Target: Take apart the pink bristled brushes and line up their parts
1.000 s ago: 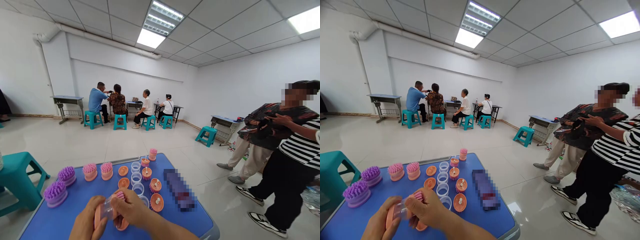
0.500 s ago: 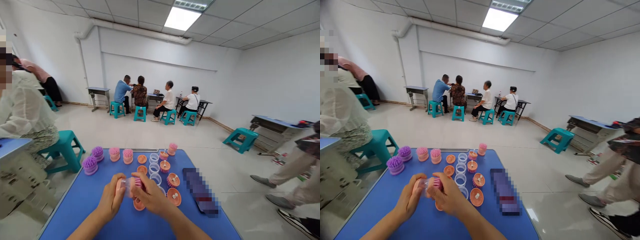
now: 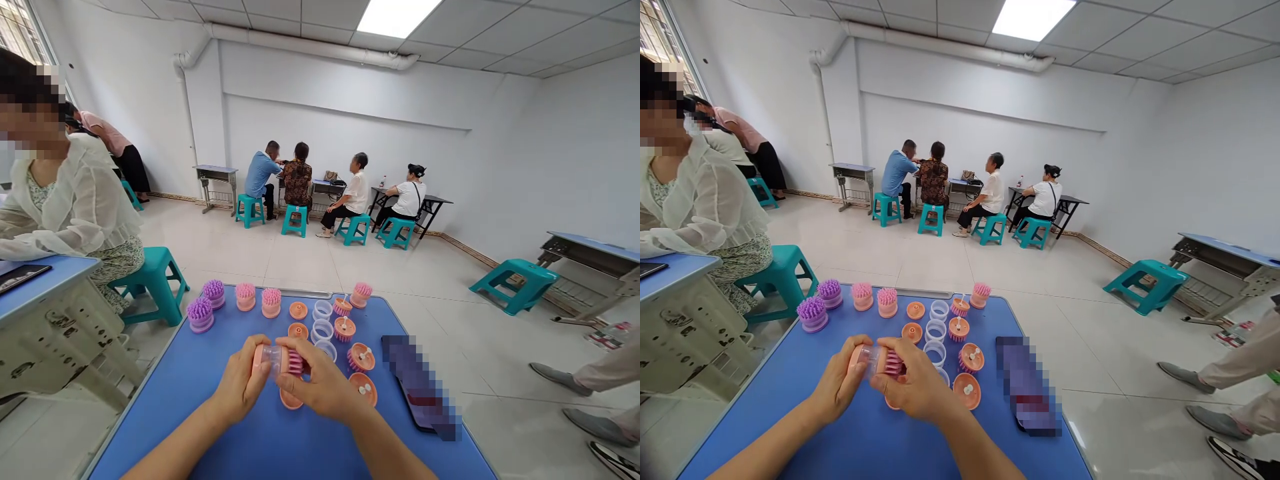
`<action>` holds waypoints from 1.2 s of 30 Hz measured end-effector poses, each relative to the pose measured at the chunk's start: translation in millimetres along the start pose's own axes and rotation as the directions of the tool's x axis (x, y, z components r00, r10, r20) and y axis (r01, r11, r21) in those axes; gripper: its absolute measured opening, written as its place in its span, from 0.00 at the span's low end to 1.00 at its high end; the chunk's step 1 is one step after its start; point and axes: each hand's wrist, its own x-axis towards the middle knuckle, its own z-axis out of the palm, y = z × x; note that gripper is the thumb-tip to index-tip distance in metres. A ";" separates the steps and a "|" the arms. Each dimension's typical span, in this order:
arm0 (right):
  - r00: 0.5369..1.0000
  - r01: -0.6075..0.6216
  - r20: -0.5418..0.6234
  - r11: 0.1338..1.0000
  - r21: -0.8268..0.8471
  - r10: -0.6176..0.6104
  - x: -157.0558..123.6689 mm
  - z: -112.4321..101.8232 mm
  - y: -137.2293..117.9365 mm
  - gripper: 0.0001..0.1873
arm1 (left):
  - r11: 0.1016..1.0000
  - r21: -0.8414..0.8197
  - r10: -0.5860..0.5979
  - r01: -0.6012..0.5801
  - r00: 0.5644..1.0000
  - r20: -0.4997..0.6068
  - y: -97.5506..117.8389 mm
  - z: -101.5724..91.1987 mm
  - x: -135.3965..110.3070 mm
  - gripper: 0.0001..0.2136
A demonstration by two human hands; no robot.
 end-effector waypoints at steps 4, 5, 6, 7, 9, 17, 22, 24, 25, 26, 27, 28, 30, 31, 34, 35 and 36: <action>0.986 0.157 -0.038 0.986 -0.057 -0.159 0.5 1.6 4.3 0.25 | 0.994 -0.054 -0.097 0.099 0.995 0.034 5.9 -1.4 1.8 0.14; 0.973 0.219 -0.045 0.968 -0.122 -0.226 0.9 2.6 5.6 0.26 | 0.988 -0.080 -0.131 0.134 0.990 0.047 7.1 -1.4 2.7 0.14; 0.954 0.281 -0.047 0.938 -0.201 -0.295 1.6 4.0 6.8 0.26 | 0.978 -0.111 -0.172 0.178 0.983 0.061 7.9 -1.3 3.9 0.15; 0.930 0.338 -0.044 0.895 -0.291 -0.365 2.5 5.7 8.1 0.27 | 0.962 -0.151 -0.219 0.228 0.973 0.078 8.2 -1.2 5.3 0.15; 0.870 0.425 -0.029 0.777 -0.464 -0.493 5.0 9.6 10.8 0.27 | 0.907 -0.247 -0.318 0.340 0.940 0.127 7.8 -1.1 8.6 0.17; 0.785 0.484 0.035 0.577 -0.658 -0.619 8.5 16.7 20.6 0.28 | 0.708 -0.381 -0.495 0.595 0.802 0.335 10.0 -3.9 15.7 0.22; 0.925 0.270 -0.063 0.765 -0.585 -0.374 7.7 12.9 19.7 0.32 | 0.782 -0.340 -0.449 0.522 0.851 0.272 6.8 -2.3 13.7 0.20; 0.948 0.215 -0.091 0.820 -0.530 -0.306 7.9 12.0 17.6 0.28 | 0.800 -0.332 -0.432 0.500 0.863 0.260 4.8 -1.6 13.1 0.20; 0.953 0.202 -0.096 0.838 -0.507 -0.288 8.0 11.8 16.5 0.26 | 0.805 -0.330 -0.429 0.494 0.867 0.254 3.9 -1.4 12.8 0.19; 0.955 0.200 -0.096 0.846 -0.495 -0.282 7.9 11.6 15.5 0.24 | 0.807 -0.328 -0.427 0.491 0.869 0.249 2.9 -1.1 12.7 0.19; 0.953 0.208 -0.093 0.845 -0.493 -0.289 7.7 11.6 14.7 0.23 | 0.805 -0.327 -0.431 0.495 0.867 0.252 1.8 -0.8 12.7 0.19; 0.948 0.224 -0.085 0.836 -0.501 -0.306 7.5 11.4 14.3 0.23 | 0.797 -0.328 -0.441 0.508 0.859 0.258 0.5 -0.4 12.9 0.20; 0.931 0.268 -0.071 0.804 -0.531 -0.358 7.1 10.8 14.8 0.25 | 0.769 -0.334 -0.474 0.545 0.837 0.275 -2.5 0.5 13.8 0.21; 0.921 0.284 -0.072 0.788 -0.546 -0.382 6.9 10.2 15.5 0.26 | 0.750 -0.343 -0.492 0.566 0.824 0.282 -4.1 0.9 14.6 0.22; 0.900 0.296 -0.110 0.776 -0.557 -0.422 7.2 7.8 18.7 0.27 | 0.710 -0.381 -0.528 0.592 0.806 0.269 -8.3 2.0 17.3 0.23; 0.893 0.296 -0.132 0.783 -0.547 -0.430 7.3 6.8 19.5 0.27 | 0.706 -0.391 -0.531 0.591 0.806 0.260 -9.1 2.2 18.2 0.23; 0.885 0.298 -0.156 0.793 -0.532 -0.438 7.3 5.7 19.9 0.26 | 0.705 -0.397 -0.532 0.587 0.809 0.251 -9.6 2.3 18.9 0.23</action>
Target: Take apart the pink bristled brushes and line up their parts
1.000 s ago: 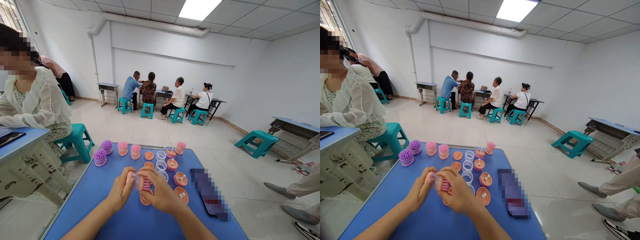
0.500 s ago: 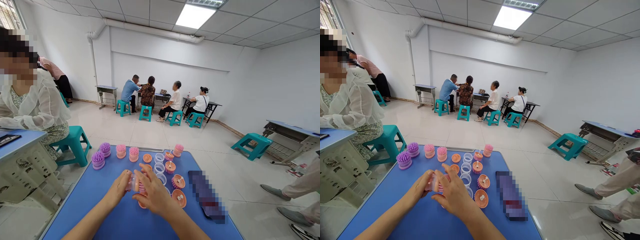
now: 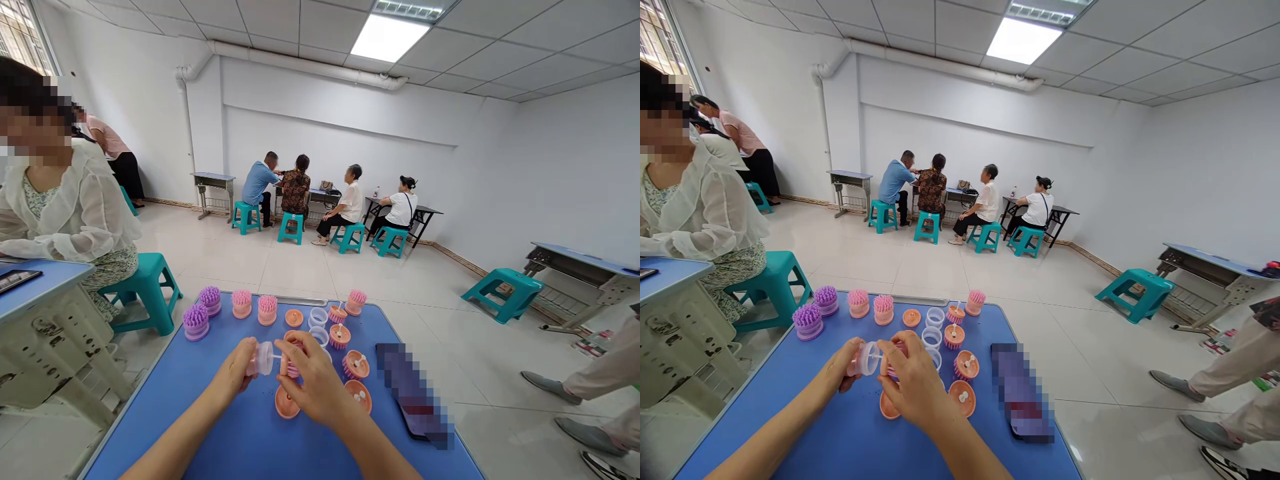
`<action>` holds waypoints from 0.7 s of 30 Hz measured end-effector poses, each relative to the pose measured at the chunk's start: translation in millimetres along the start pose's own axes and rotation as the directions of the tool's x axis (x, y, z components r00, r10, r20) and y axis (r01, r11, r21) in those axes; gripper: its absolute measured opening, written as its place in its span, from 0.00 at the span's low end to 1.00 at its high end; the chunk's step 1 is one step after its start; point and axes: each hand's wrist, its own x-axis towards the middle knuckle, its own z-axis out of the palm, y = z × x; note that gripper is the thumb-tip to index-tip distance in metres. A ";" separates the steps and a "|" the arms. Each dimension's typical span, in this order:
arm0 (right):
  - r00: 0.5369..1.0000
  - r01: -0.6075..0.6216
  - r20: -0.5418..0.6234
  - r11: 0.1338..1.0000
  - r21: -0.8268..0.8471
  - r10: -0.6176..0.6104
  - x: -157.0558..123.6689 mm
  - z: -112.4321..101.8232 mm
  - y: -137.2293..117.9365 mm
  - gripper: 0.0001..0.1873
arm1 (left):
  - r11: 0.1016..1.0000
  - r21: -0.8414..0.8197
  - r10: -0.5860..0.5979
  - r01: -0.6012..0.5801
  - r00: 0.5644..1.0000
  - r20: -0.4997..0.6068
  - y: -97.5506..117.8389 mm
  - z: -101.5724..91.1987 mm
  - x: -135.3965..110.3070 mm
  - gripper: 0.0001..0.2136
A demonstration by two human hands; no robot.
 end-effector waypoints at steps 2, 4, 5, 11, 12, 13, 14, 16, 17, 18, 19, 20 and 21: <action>0.998 -0.001 -0.064 0.999 0.041 0.003 0.0 -2.5 0.4 0.25 | 1.000 -0.003 0.015 -0.015 1.000 -0.008 0.5 -0.2 1.1 0.23; 0.989 -0.006 -0.149 0.998 0.065 0.016 -0.5 -7.3 -1.5 0.23 | 0.999 -0.013 0.029 -0.029 0.999 -0.016 0.7 -0.6 1.6 0.23; 0.980 -0.016 -0.198 0.997 0.072 0.030 -1.4 -10.5 -3.4 0.21 | 0.999 -0.016 0.034 -0.035 0.999 -0.021 0.4 -1.0 1.9 0.23; 0.882 -0.157 -0.373 0.925 0.346 0.289 -23.2 -32.6 -18.6 0.13 | 0.999 -0.019 0.025 -0.026 0.999 -0.029 -2.9 -3.3 5.6 0.23; 0.859 -0.167 -0.378 0.886 0.432 0.346 -29.7 -35.8 -20.1 0.14 | 0.999 -0.028 0.030 -0.031 0.999 -0.036 -2.9 -3.1 6.0 0.23; 0.833 -0.167 -0.386 0.845 0.508 0.397 -36.7 -39.0 -20.9 0.15 | 0.999 -0.033 0.041 -0.042 0.998 -0.047 -2.7 -2.7 6.2 0.23; 0.805 -0.158 -0.401 0.809 0.567 0.438 -43.9 -42.4 -21.1 0.15 | 0.998 -0.031 0.052 -0.054 0.997 -0.059 -2.3 -2.3 6.2 0.22; 0.756 -0.124 -0.450 0.778 0.616 0.476 -58.6 -50.0 -20.0 0.16 | 0.997 -0.024 0.066 -0.069 0.995 -0.079 -1.4 -1.9 6.1 0.22; 0.737 -0.109 -0.478 0.782 0.614 0.478 -65.7 -53.9 -19.1 0.17 | 0.997 -0.019 0.073 -0.075 0.994 -0.083 -1.1 -2.0 6.2 0.22; 0.719 -0.093 -0.509 0.792 0.604 0.473 -72.7 -57.7 -18.3 0.17 | 0.997 -0.017 0.078 -0.079 0.994 -0.079 -1.0 -2.3 6.5 0.21; 0.699 -0.079 -0.541 0.803 0.591 0.467 -79.4 -60.9 -17.7 0.17 | 0.997 -0.017 0.080 -0.081 0.994 -0.071 -1.0 -2.7 7.0 0.21; 0.680 -0.071 -0.568 0.812 0.579 0.464 -85.9 -63.2 -17.5 0.17 | 0.996 -0.017 0.083 -0.084 0.995 -0.063 -1.1 -3.2 7.8 0.20; 0.660 -0.070 -0.589 0.819 0.569 0.466 -92.1 -64.5 -17.7 0.18 | 0.996 -0.017 0.085 -0.086 0.995 -0.056 -1.2 -3.7 8.7 0.19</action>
